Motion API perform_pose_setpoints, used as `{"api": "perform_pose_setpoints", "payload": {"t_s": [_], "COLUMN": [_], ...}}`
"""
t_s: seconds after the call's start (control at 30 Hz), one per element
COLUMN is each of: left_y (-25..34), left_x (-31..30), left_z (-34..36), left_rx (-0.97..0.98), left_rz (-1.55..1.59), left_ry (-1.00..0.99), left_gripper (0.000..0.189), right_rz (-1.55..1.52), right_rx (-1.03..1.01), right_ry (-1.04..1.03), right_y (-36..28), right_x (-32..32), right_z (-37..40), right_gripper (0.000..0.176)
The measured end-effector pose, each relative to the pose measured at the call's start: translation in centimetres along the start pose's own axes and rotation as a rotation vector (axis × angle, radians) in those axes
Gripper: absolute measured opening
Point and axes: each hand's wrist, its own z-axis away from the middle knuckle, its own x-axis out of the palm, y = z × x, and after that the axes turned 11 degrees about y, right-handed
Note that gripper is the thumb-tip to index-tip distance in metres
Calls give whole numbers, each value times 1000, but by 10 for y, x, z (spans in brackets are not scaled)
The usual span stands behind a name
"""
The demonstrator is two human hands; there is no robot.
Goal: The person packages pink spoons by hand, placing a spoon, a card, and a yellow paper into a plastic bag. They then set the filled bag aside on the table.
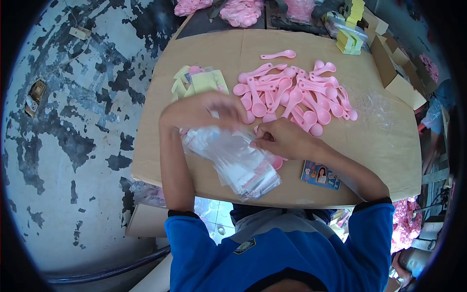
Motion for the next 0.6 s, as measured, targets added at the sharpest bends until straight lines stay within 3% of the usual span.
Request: {"api": "perform_pose_setpoints", "payload": {"t_s": [0.1,0.27,0.3,0.37,0.5,0.57,0.6], "left_y": [7,-19,-19,-16,-11,-20,-20], "left_x": [29,43,42,43,41,56,66], "left_z": [-17,-28,-29,-29,-34,-41,-46], "left_rx": [-185,-466,-492,-523,-450,-165,-118], "left_rz": [-84,-59,-75,-69,17,188,282], "left_ry": [-356,-463,-474,-444,-364,-42,85], "left_gripper": [22,21,22,24,32,38,40], "right_rz": [27,144,186,272,-71,-206,-192], "right_rx": [-70,48,-53,-249,12,96,71], "right_ry": [21,-102,-20,150,255,266,274], "right_y": [5,-7,2,29,3,-3,-3], "right_x": [-2,-17,-17,-14,-61,-80,-83], "right_z": [0,2,2,5,17,31,37], "right_gripper": [26,25,24,23,22,22,23]}}
